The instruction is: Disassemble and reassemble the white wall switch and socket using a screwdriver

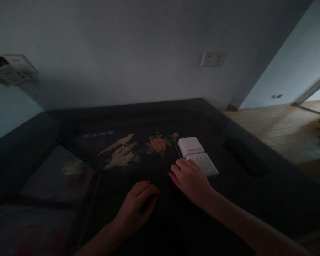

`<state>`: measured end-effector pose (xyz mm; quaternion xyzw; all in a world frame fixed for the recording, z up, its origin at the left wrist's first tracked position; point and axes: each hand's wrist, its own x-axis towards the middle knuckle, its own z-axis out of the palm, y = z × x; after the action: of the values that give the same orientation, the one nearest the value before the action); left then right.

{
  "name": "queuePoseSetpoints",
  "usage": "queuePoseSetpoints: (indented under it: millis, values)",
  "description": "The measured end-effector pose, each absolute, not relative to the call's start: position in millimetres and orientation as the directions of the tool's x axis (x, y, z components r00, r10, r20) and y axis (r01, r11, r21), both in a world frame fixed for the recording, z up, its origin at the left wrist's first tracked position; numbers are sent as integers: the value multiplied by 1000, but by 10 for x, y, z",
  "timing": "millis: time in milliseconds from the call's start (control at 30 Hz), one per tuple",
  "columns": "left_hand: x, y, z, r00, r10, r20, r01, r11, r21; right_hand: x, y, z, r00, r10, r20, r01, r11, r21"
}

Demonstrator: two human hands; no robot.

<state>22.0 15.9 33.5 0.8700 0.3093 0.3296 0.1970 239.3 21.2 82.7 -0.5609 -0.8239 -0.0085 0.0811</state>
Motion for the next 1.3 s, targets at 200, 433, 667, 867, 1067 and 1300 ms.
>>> queuePoseSetpoints:
  millis: [200, 433, 667, 867, 1067, 1300]
  values:
    - [83, 19, 413, 727, 482, 490, 240, -846, 476, 2130, 0, 696, -736, 644, 211, 532, 742, -408]
    - [48, 45, 55, 932, 237, 274, -26, -711, 703, 2000, 7, 165, -895, 409, 175, 142, 635, -759]
    - [101, 124, 111, 944, 297, 144, 41, -537, 843, 2039, 50, 113, -878, 463, 125, 115, 456, -882]
    - [85, 106, 97, 944, 302, 136, 47, -528, 848, 2020, 14, 103, -860, 502, 90, 151, 420, -895]
    - [79, 103, 103, 933, 312, 179, 4, -507, 862, 2034, -8, 163, -839, 540, 66, 184, 397, -899]
    - [82, 104, 109, 921, 330, 209, -16, -503, 864, 2017, -43, 173, -818, 569, 82, 187, 398, -898]
